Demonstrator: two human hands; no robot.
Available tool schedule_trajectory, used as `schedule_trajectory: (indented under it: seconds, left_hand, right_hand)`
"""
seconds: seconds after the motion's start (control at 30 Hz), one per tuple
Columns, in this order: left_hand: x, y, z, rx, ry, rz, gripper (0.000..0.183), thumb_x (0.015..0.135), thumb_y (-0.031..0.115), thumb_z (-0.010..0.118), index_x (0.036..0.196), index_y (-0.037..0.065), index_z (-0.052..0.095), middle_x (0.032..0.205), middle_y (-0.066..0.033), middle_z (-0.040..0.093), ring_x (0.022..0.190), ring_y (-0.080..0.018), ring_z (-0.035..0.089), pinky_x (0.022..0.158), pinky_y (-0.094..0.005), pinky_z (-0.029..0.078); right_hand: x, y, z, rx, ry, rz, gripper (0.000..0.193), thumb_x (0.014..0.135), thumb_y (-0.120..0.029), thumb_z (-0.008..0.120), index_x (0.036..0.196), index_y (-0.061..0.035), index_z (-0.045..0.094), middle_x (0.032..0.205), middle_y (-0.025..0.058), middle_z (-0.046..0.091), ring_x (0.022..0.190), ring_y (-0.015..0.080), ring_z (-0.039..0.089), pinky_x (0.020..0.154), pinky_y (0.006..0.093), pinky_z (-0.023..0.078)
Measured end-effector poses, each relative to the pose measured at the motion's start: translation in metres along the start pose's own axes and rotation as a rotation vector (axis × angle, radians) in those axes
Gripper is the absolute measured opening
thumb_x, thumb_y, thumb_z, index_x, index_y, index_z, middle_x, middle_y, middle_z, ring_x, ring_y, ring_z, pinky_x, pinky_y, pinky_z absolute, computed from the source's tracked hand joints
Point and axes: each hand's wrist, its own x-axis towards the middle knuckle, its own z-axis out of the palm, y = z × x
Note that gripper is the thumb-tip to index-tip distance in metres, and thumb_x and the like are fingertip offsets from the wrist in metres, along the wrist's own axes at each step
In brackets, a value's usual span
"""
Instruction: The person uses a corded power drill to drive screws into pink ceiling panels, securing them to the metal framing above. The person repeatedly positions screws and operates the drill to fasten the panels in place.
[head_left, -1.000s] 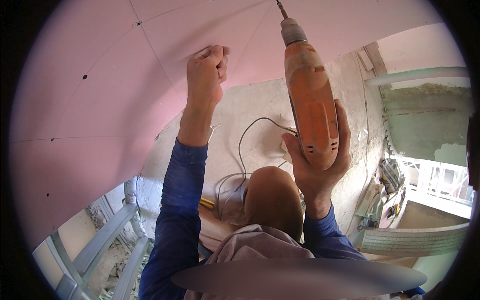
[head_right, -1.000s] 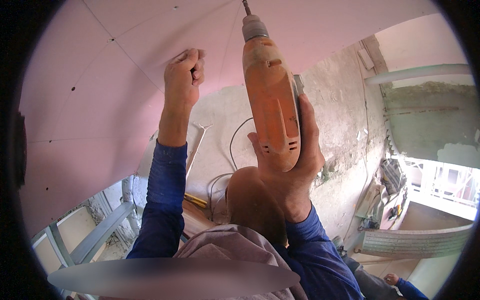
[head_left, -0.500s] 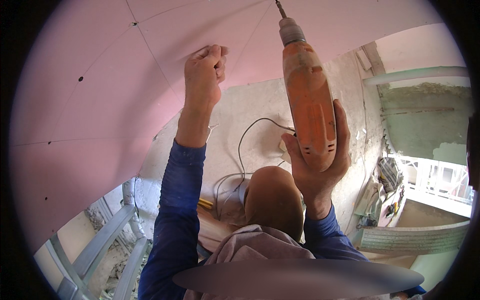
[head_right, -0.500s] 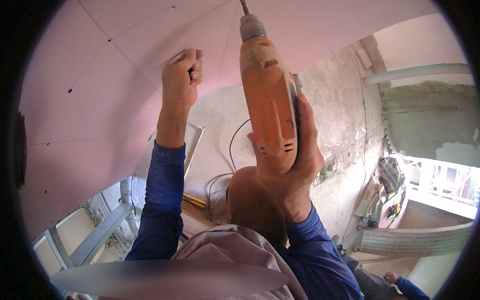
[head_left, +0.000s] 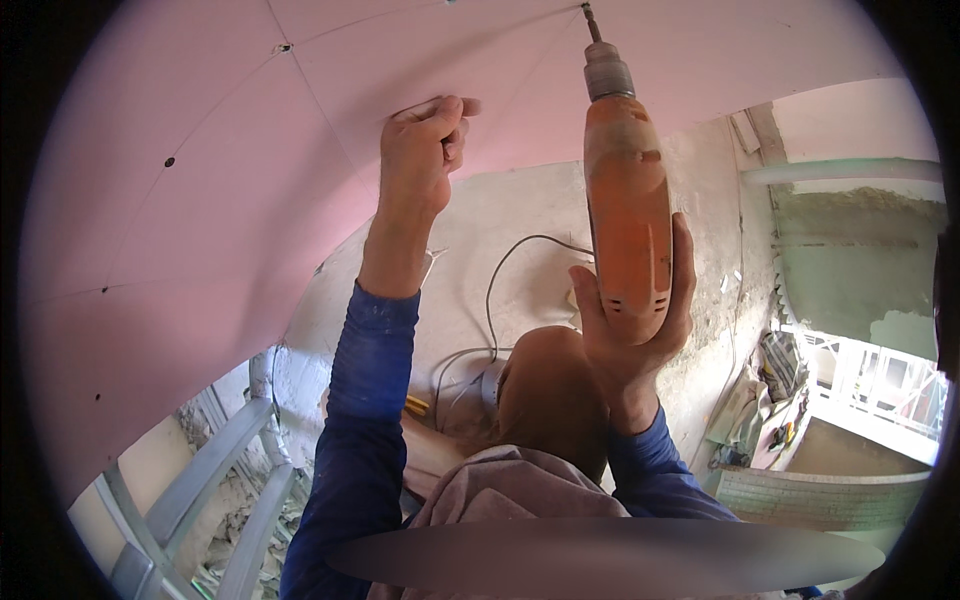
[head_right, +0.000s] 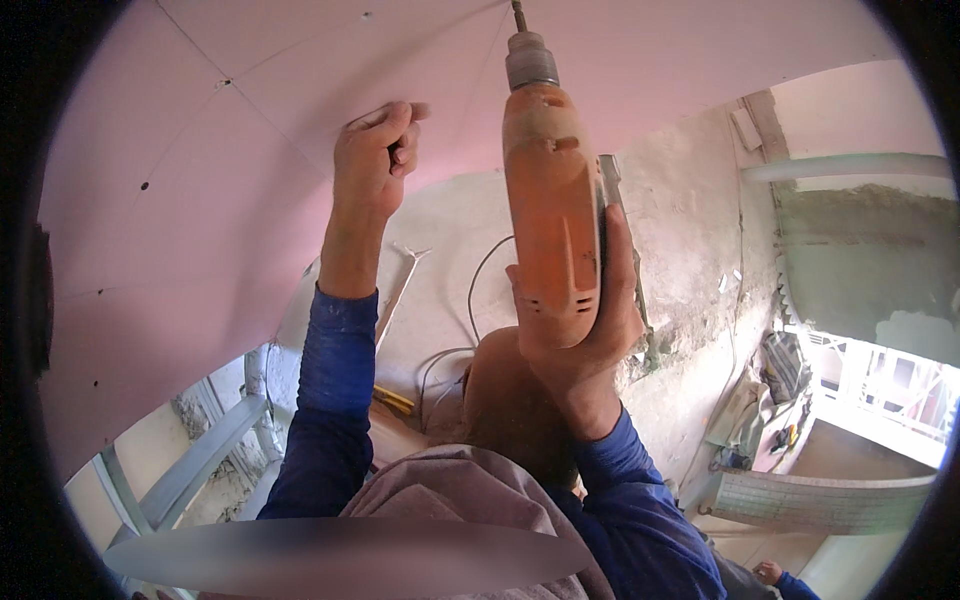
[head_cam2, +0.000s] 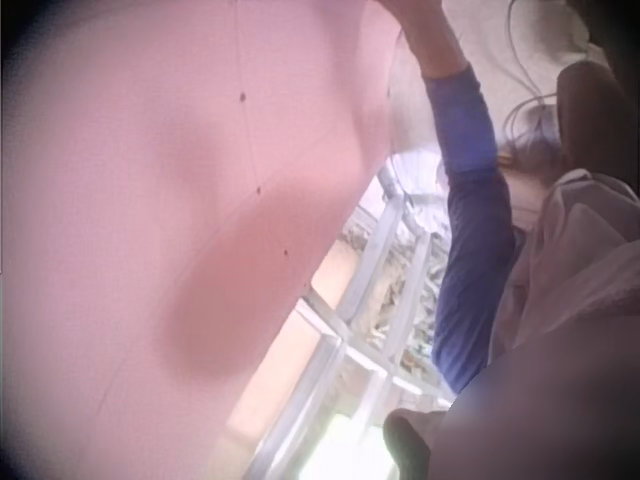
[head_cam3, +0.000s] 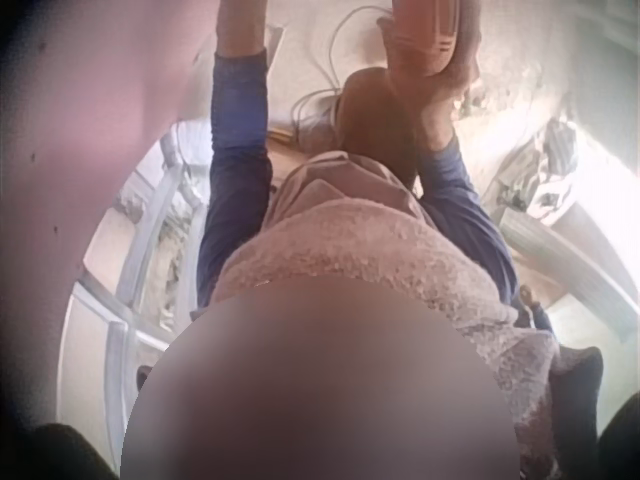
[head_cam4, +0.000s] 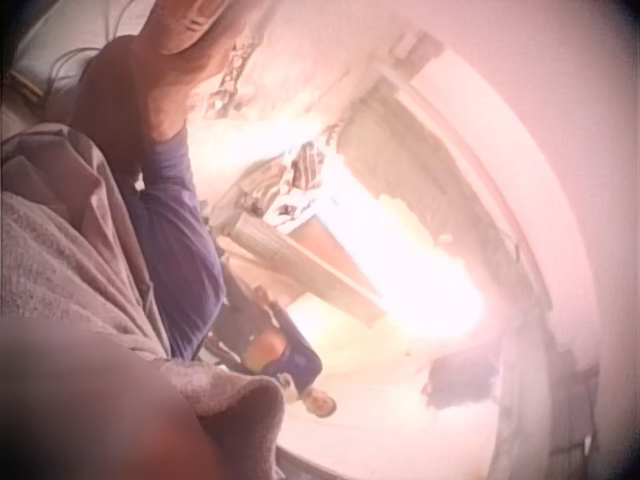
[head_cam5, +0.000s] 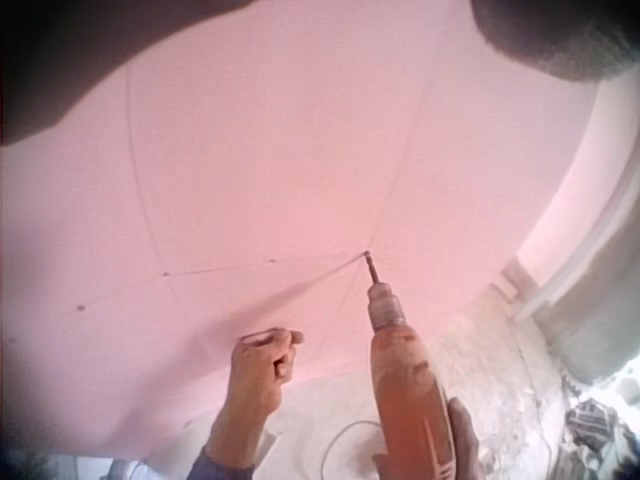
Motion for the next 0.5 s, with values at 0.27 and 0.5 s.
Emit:
schedule_trajectory:
  seconds: [0.27,0.5]
  left_hand:
    - [-0.003,0.002,0.01,0.002,0.063,0.003,0.025,0.109,0.013,0.066,0.097,-0.007,0.074,0.067,0.0006,0.053,0.053,-0.0067,0.037,0.048,-0.0266,0.025]
    - [-0.003,0.0,0.008,-0.041,0.032,-0.022,0.024,0.111,0.016,0.065,0.102,-0.006,0.071,0.069,0.0021,0.051,0.055,-0.0064,0.04,0.048,-0.026,0.026]
  right_hand:
    - [0.01,0.002,-0.02,0.111,-0.067,0.095,0.096,0.083,-0.01,0.094,0.165,0.0004,0.045,0.137,0.0228,0.074,0.121,0.0337,0.078,0.1,0.042,0.064]
    - [0.011,0.005,-0.011,0.204,-0.046,0.065,0.096,0.082,-0.004,0.094,0.165,-0.0019,0.046,0.14,0.023,0.073,0.123,0.0307,0.077,0.102,0.0409,0.063]
